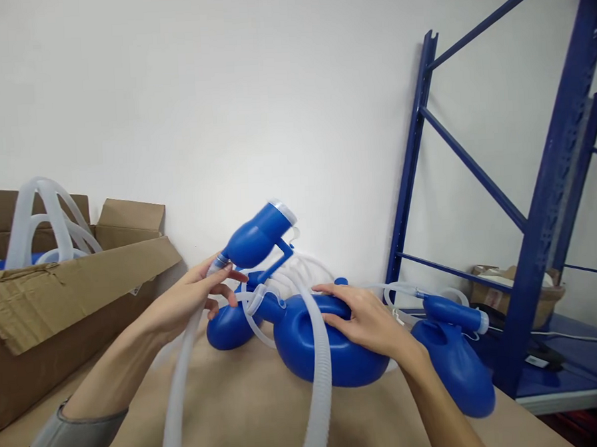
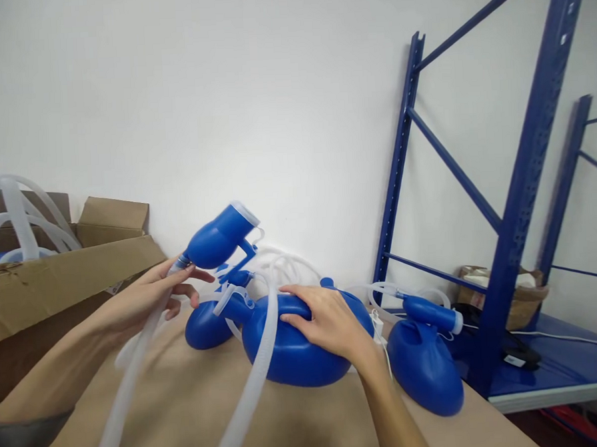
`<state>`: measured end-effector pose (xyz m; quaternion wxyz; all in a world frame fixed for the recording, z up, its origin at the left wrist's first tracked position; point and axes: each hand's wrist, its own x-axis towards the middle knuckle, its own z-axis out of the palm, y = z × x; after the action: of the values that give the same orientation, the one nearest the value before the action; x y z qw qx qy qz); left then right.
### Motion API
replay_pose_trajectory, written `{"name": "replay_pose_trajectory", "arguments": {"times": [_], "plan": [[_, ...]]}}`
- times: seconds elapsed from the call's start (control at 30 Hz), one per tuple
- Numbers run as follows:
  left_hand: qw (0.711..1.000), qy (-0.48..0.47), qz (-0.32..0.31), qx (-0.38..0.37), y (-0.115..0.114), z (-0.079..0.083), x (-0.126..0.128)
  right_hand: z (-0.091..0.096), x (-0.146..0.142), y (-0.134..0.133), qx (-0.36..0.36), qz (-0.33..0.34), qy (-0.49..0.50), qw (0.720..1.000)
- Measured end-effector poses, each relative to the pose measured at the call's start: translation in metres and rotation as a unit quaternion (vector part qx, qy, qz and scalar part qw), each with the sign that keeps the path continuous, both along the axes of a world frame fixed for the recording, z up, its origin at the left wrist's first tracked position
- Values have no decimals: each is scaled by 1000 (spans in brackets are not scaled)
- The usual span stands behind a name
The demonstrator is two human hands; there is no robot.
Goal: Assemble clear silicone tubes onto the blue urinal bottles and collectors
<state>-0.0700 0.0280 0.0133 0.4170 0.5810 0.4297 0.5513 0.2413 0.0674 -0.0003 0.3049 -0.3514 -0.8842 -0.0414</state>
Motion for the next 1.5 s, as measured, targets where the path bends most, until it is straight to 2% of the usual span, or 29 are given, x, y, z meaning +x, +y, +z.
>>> {"name": "replay_pose_trajectory", "arguments": {"times": [0.13, 0.23, 0.4, 0.5, 0.63, 0.7, 0.9, 1.03, 1.2, 1.3, 1.43, 1.5], "plan": [[998, -29, -44, -20, -4, -5, 30, -10, -15, 1, 20, -43, 46, 998], [999, -40, -30, -14, -6, -9, 44, -13, -22, 2, 28, -52, 92, 994], [996, 81, -8, 38, -8, -10, 48, -11, -23, -1, -2, -36, 160, 987], [988, 134, 47, 67, -6, -12, 49, -12, -25, -2, 2, -37, 176, 984], [967, 141, 187, 96, 0, -18, 51, -15, -31, -2, 18, -52, 219, 974], [955, 144, 238, 103, 2, -22, 51, -16, -34, -3, 27, -56, 227, 972], [920, 253, 270, 128, -4, -29, 64, -14, -40, -11, 98, -35, 184, 977], [909, 270, 292, 124, -8, -31, 74, -16, -42, -16, 152, -10, 158, 976], [894, 335, 281, 96, -6, -33, 77, -20, -51, -26, 231, 23, 90, 968], [887, 385, 235, 100, -9, -29, 75, -17, -49, -26, 223, 5, 100, 970], [835, 501, 207, 97, -16, -23, 70, -14, -33, -13, 191, -32, 106, 975], [818, 537, 181, 100, -19, -23, 67, -15, -25, -3, 179, -52, 92, 978]]}}
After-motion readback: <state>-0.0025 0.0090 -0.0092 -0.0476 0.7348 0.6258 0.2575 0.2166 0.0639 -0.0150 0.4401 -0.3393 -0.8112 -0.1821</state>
